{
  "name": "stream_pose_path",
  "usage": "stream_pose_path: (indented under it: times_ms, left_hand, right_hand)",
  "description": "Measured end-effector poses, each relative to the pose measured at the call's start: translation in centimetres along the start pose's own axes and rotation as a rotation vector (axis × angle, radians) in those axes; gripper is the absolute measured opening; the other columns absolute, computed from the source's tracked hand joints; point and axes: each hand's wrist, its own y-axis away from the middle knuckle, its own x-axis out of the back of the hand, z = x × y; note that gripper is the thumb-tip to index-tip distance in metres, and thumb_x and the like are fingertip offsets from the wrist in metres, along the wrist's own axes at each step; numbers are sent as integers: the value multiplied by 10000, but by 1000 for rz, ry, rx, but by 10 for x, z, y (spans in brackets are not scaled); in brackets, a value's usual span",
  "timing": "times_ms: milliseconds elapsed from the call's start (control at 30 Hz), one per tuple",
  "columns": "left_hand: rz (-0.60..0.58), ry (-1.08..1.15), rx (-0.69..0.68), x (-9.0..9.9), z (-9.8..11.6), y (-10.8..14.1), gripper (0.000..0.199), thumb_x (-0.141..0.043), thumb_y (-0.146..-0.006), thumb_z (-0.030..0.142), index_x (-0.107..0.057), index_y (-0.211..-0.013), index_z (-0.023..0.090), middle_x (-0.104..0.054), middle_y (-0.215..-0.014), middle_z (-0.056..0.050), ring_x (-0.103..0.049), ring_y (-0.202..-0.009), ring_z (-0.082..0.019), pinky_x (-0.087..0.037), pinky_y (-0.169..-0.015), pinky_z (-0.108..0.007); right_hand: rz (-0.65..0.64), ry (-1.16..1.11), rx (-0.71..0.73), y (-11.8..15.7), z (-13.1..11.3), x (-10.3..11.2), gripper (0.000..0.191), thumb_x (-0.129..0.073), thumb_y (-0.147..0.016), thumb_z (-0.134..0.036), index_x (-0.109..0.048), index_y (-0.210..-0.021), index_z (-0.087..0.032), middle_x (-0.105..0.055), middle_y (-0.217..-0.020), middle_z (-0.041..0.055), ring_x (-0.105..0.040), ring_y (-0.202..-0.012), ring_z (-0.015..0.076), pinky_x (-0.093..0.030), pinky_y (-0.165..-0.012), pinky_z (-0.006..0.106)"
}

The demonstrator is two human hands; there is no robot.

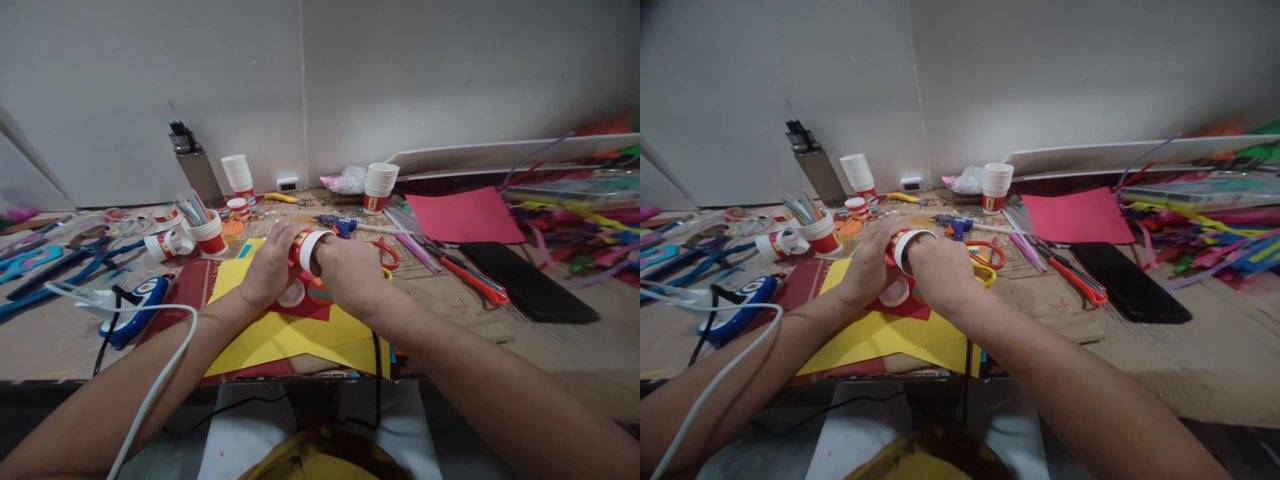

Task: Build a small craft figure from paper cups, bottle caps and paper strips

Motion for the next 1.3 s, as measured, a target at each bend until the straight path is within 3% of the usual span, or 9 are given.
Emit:
stream_pose_path:
  times_ms: [167,400,533,633,833,933,1100,1300]
  left_hand:
    - [22,51,43,-1,-8,1,617,-695,-659,87,-485,-1227,202,-596,-1178,-96,-564,-1105,-264,-464,-967,-457]
    - [79,134,156,-7,-22,3,557,-736,-644,140,-527,-1158,199,-628,-1105,-82,-603,-1001,-245,-506,-869,-420]
    - [82,145,200,-9,-24,4,546,-748,-653,169,-535,-1155,193,-634,-1077,-76,-609,-977,-237,-511,-850,-408]
    - [82,140,172,-9,-25,4,550,-753,-657,184,-532,-1160,203,-631,-1075,-76,-608,-977,-238,-513,-846,-404]
    - [73,100,91,-6,-16,3,520,-748,-699,257,-519,-1162,196,-627,-1083,-84,-608,-976,-232,-510,-854,-411]
    - [102,99,79,-6,-16,3,491,-715,-749,281,-508,-1190,214,-614,-1144,-90,-591,-1049,-238,-490,-916,-429]
    - [139,136,39,-9,-24,5,535,-736,-730,308,-495,-1202,230,-609,-1141,-84,-592,-1061,-246,-488,-937,-433]
    - [129,91,51,-9,-20,4,527,-710,-734,216,-483,-1209,207,-604,-1145,-97,-588,-1053,-232,-487,-936,-428]
  right_hand:
    - [14,-79,9,0,7,3,231,-466,-863,-151,-692,-912,-168,-720,-867,93,-629,-677,183,-321,-547,279]
    - [38,-732,-168,-6,34,1,236,-550,-848,-332,-720,-790,-179,-621,-622,-4,-491,-554,103,-321,-544,243]
    - [-23,-885,-221,-7,39,0,278,-562,-824,-385,-719,-754,-166,-524,-532,-32,-412,-485,84,-292,-504,240]
    - [32,-816,-181,-4,34,-1,236,-583,-817,-356,-726,-777,-172,-551,-547,-27,-420,-490,87,-288,-512,245]
    - [169,-396,93,5,15,-4,196,-548,-862,-246,-711,-774,-181,-680,-756,39,-537,-652,137,-286,-578,278]
    - [202,-382,167,8,13,-4,228,-524,-900,-291,-704,-812,-181,-693,-806,47,-566,-704,147,-305,-604,278]
    - [309,-387,148,8,19,-6,202,-508,-912,-257,-696,-880,-190,-697,-857,35,-569,-725,138,-313,-626,267]
    - [274,-281,120,10,15,-2,266,-425,-945,-262,-683,-918,-201,-677,-887,46,-569,-760,150,-317,-639,271]
